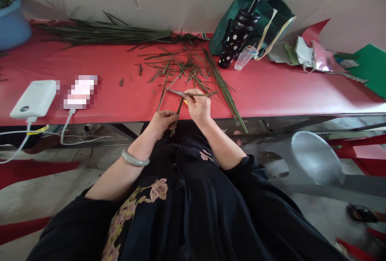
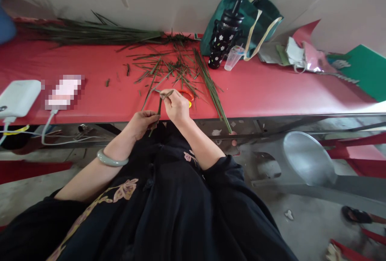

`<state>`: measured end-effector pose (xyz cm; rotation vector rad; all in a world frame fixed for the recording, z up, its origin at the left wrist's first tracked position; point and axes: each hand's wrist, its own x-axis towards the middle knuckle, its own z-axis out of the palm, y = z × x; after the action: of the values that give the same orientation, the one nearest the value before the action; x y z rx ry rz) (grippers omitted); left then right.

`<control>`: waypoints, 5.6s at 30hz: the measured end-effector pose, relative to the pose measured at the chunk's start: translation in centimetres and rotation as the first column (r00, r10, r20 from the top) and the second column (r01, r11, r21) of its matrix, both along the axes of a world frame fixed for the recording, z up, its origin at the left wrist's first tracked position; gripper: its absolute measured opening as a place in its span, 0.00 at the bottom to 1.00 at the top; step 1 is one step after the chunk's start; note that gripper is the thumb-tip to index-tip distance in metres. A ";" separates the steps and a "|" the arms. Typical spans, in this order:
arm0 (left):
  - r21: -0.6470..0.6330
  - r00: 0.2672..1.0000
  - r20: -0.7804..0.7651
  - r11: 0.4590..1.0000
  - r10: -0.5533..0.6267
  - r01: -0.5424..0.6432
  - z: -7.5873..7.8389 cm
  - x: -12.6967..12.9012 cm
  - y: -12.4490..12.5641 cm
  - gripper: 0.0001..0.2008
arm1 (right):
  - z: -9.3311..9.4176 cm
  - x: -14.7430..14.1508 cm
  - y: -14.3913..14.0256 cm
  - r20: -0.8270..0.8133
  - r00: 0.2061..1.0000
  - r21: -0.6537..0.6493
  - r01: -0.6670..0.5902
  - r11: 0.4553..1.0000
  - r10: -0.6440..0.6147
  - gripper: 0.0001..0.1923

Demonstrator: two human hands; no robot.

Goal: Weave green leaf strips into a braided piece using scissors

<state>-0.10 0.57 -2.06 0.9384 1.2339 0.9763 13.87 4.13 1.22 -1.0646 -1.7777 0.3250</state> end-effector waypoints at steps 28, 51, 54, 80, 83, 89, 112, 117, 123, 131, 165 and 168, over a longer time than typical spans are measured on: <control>0.376 0.980 -0.164 0.926 0.114 -0.045 3.4 0.5 0.7 0.11 | -0.1 -0.9 -1.0 -0.259 0.957 -0.333 -0.216 0.918 0.131 0.07; 0.206 0.979 -0.203 0.978 0.001 0.042 2.5 0.2 2.0 0.06 | -1.4 0.5 1.1 -0.074 0.997 -0.318 -0.001 0.948 -0.024 0.13; 0.145 0.987 -0.157 0.989 0.041 -0.018 2.1 -0.3 2.2 0.07 | -1.9 2.2 3.3 0.130 0.991 -0.289 0.057 0.955 -0.020 0.16; 0.058 0.984 0.019 0.983 0.176 -0.177 1.8 -0.8 4.3 0.04 | -2.0 10.3 2.3 -0.118 0.966 -0.571 -0.254 0.781 0.228 0.30; 0.067 0.991 0.003 0.989 0.132 -0.132 2.3 -0.7 4.9 0.03 | -2.1 9.5 0.8 -0.037 0.963 -0.567 -0.239 0.788 0.265 0.29; 0.099 0.997 -0.073 0.995 0.000 0.007 3.3 0.0 5.3 0.04 | -1.8 8.5 -1.3 0.211 0.929 -0.598 -0.123 0.792 0.304 0.30; 0.081 0.973 -0.200 0.988 -0.115 0.133 2.9 0.8 7.5 0.04 | -1.7 6.9 -0.7 0.371 0.915 -0.572 0.088 0.815 0.161 0.22; 0.184 0.995 -0.090 0.982 0.050 -0.033 3.7 0.1 6.8 0.02 | -2.1 6.9 1.8 0.460 0.888 -0.482 0.233 0.845 0.017 0.27; 0.286 0.967 0.008 0.926 0.255 -0.246 4.4 -0.6 5.7 0.04 | -2.5 6.5 4.7 0.538 0.842 -0.471 0.341 0.813 -0.041 0.27; 0.315 0.962 0.049 0.909 0.270 -0.271 4.1 -0.7 4.6 0.07 | -2.0 4.9 4.9 0.701 0.713 -0.418 0.430 0.800 -0.017 0.21; 0.482 0.909 -0.306 0.869 0.283 -0.108 1.0 -0.5 0.9 0.09 | -2.0 -0.8 -1.2 -0.010 0.980 -0.504 -0.175 0.846 0.197 0.08; 0.510 0.878 -0.351 0.853 0.324 -0.111 1.0 -0.5 0.6 0.09 | -1.9 -0.7 -1.4 0.165 0.971 -0.463 -0.077 0.883 0.171 0.08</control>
<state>-0.59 1.12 -1.06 1.4826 1.5269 1.3484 13.19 2.75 -0.65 -1.3485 -2.0118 0.7672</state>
